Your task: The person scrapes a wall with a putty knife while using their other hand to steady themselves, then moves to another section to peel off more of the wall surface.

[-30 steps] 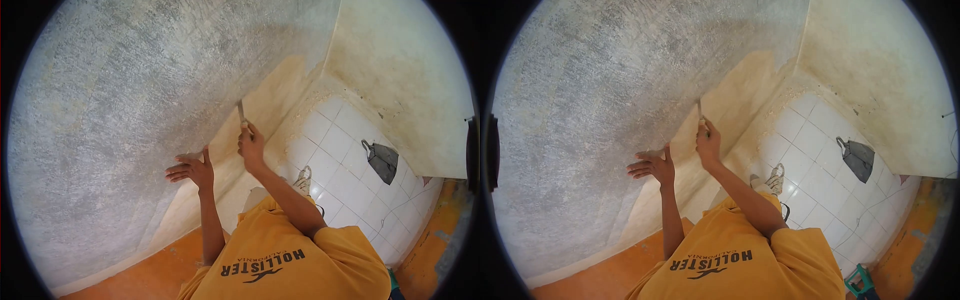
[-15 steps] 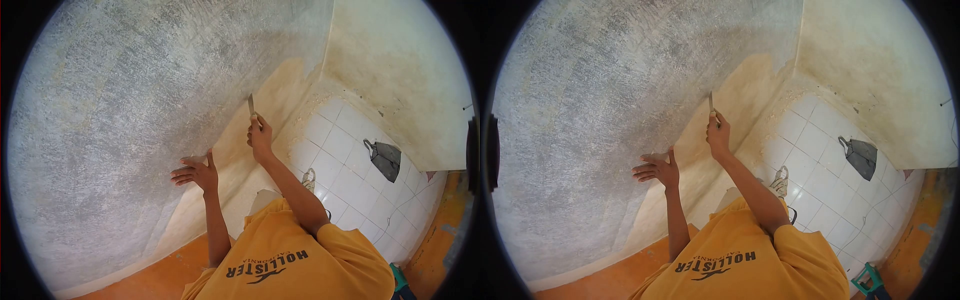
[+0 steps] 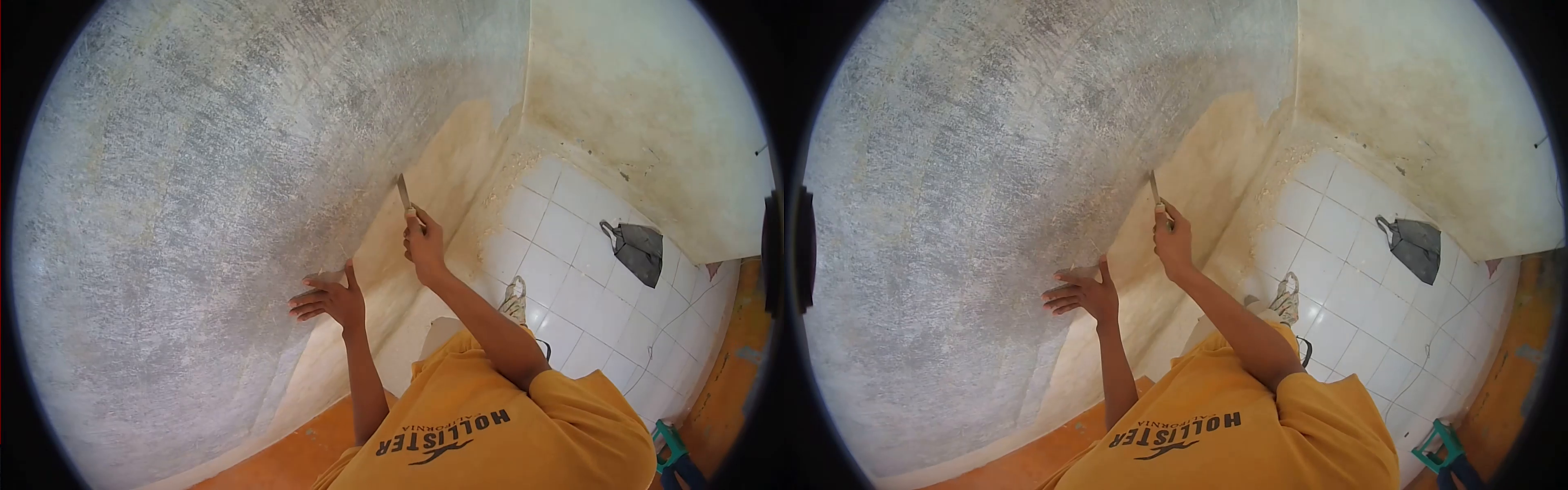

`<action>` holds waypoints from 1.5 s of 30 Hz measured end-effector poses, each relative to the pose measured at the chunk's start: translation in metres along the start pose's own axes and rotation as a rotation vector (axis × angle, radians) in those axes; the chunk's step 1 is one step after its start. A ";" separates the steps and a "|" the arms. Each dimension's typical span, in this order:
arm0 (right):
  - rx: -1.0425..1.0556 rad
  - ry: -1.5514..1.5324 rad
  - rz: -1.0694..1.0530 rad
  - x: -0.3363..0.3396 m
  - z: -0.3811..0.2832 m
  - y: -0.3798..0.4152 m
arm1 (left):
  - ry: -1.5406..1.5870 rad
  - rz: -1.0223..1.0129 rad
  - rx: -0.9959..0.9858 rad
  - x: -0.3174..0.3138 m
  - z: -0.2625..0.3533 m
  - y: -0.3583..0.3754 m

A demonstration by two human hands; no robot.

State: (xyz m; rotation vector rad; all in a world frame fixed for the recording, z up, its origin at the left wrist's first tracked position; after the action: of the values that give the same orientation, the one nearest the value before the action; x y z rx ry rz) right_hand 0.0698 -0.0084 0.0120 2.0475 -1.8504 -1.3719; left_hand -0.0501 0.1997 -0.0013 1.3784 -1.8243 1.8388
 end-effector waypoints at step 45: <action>-0.042 -0.070 0.039 0.007 -0.005 -0.023 | -0.046 -0.027 0.001 0.003 0.003 0.001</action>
State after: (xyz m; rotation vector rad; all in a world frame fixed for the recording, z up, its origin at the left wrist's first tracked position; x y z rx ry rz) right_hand 0.0899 -0.0101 -0.0015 1.9577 -1.8604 -1.4773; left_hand -0.0509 0.1957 -0.0001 1.4501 -1.8177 1.8101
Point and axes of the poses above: each hand's wrist, its own y-axis away from the middle knuckle, its own x-axis out of the back of the hand, z = x × y, the point moved 5 cm from there along -y, towards the middle knuckle, and after that the axes turned 13 degrees about -x, right-handed, at the moved point
